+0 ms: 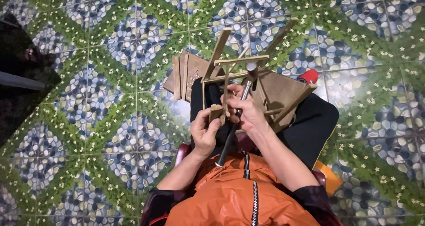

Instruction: Assembling a wooden stool using a hammer and nails.

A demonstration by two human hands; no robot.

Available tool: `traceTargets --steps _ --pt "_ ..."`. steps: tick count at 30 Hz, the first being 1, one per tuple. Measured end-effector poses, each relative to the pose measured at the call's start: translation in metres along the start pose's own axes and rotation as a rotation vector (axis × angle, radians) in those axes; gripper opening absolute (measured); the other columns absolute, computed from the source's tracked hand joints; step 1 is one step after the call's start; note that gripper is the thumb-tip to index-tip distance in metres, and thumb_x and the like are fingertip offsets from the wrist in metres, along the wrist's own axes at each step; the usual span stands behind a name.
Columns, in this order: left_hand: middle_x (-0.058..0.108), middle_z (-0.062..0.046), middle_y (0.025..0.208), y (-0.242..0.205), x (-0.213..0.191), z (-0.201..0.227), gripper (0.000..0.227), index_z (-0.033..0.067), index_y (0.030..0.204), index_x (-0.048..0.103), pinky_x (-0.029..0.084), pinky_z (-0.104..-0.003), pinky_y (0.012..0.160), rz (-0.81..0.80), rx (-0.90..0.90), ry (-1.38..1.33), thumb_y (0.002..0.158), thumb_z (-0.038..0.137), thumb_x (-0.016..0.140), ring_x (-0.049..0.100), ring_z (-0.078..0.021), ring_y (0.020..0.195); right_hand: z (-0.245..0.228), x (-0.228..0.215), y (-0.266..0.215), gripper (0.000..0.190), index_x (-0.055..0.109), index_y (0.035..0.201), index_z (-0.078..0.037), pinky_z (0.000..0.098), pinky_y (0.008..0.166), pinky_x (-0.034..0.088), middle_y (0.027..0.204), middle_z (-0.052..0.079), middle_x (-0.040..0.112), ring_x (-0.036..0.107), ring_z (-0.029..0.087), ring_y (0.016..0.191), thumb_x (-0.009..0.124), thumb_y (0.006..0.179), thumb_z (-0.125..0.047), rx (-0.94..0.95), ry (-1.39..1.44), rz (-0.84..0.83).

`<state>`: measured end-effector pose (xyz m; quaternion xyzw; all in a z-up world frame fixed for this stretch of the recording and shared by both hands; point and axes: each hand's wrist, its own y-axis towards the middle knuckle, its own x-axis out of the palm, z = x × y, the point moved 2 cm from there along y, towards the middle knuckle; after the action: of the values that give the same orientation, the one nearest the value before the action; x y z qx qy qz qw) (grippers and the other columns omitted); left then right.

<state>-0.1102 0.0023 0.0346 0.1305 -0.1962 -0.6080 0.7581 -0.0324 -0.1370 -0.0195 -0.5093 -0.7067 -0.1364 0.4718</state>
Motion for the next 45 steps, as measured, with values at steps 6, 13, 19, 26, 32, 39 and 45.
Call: traceTargets --steps 6,13,19,26,32,39,45 --pt "0.065 -0.016 0.062 0.019 0.029 0.008 0.020 -0.0115 0.103 0.067 0.052 -0.031 0.053 -0.006 0.099 -0.097 0.090 0.004 0.069 0.063 -0.0186 0.056 -0.039 0.009 -0.004 0.048 0.058 0.126 -0.017 0.0212 0.028 0.045 0.098 0.022 0.072 0.058 0.014 0.048 0.064 0.087 0.009 -0.106 0.057 -0.068" --pt "0.061 -0.014 0.059 0.018 0.052 -0.028 0.024 -0.0135 0.105 0.064 0.047 -0.029 0.052 -0.008 0.134 -0.235 0.091 0.005 0.068 0.057 -0.0148 0.054 -0.071 -0.005 -0.003 0.049 0.055 0.130 -0.019 0.0206 0.028 0.042 0.099 0.021 0.070 0.054 0.013 0.050 0.060 0.090 0.010 -0.177 0.075 -0.054" --pt "0.062 -0.014 0.055 0.000 0.063 -0.039 0.021 -0.0134 0.100 0.064 0.048 -0.030 0.049 -0.050 0.152 -0.287 0.092 0.006 0.066 0.058 -0.0183 0.046 -0.088 -0.005 -0.030 0.058 0.052 0.133 -0.019 0.0211 0.029 0.042 0.093 0.021 0.067 0.052 0.014 0.046 0.060 0.086 0.014 -0.207 0.012 -0.014" --pt "0.066 -0.021 0.078 -0.033 0.064 -0.047 0.022 -0.0132 0.105 0.064 0.050 -0.040 0.065 -0.218 0.140 -0.239 0.092 0.005 0.067 0.058 -0.0274 0.065 -0.078 -0.016 -0.059 0.066 0.047 0.134 -0.014 0.0234 0.026 0.038 0.088 0.021 0.067 0.051 0.015 0.042 0.066 0.077 0.013 -0.241 -0.089 0.065" --pt "0.061 -0.021 0.090 -0.060 0.064 -0.057 0.019 -0.0110 0.111 0.059 0.048 -0.040 0.073 -0.304 0.040 -0.256 0.095 -0.002 0.060 0.055 -0.0258 0.078 -0.071 -0.020 -0.067 0.072 0.043 0.138 -0.006 0.0240 0.025 0.039 0.082 0.018 0.067 0.053 0.014 0.039 0.073 0.075 0.010 -0.353 -0.248 0.134" --pt "0.064 -0.016 0.099 -0.071 0.050 -0.063 0.032 -0.0051 0.124 0.050 0.050 -0.035 0.078 -0.377 -0.177 -0.306 0.094 -0.005 0.062 0.057 -0.0173 0.084 -0.069 0.001 -0.074 0.074 0.046 0.136 0.004 0.0231 0.022 0.039 0.073 0.012 0.062 0.051 0.011 0.040 0.080 0.070 0.008 -0.359 -0.368 0.240" --pt "0.068 -0.022 0.106 -0.068 0.044 -0.057 0.022 -0.0053 0.110 0.057 0.052 -0.043 0.086 -0.366 -0.137 -0.104 0.090 -0.005 0.067 0.065 -0.0281 0.099 -0.063 -0.005 -0.070 0.075 0.047 0.135 0.005 0.0242 0.023 0.040 0.077 0.018 0.066 0.051 0.014 0.041 0.081 0.068 0.011 -0.360 -0.379 0.233"
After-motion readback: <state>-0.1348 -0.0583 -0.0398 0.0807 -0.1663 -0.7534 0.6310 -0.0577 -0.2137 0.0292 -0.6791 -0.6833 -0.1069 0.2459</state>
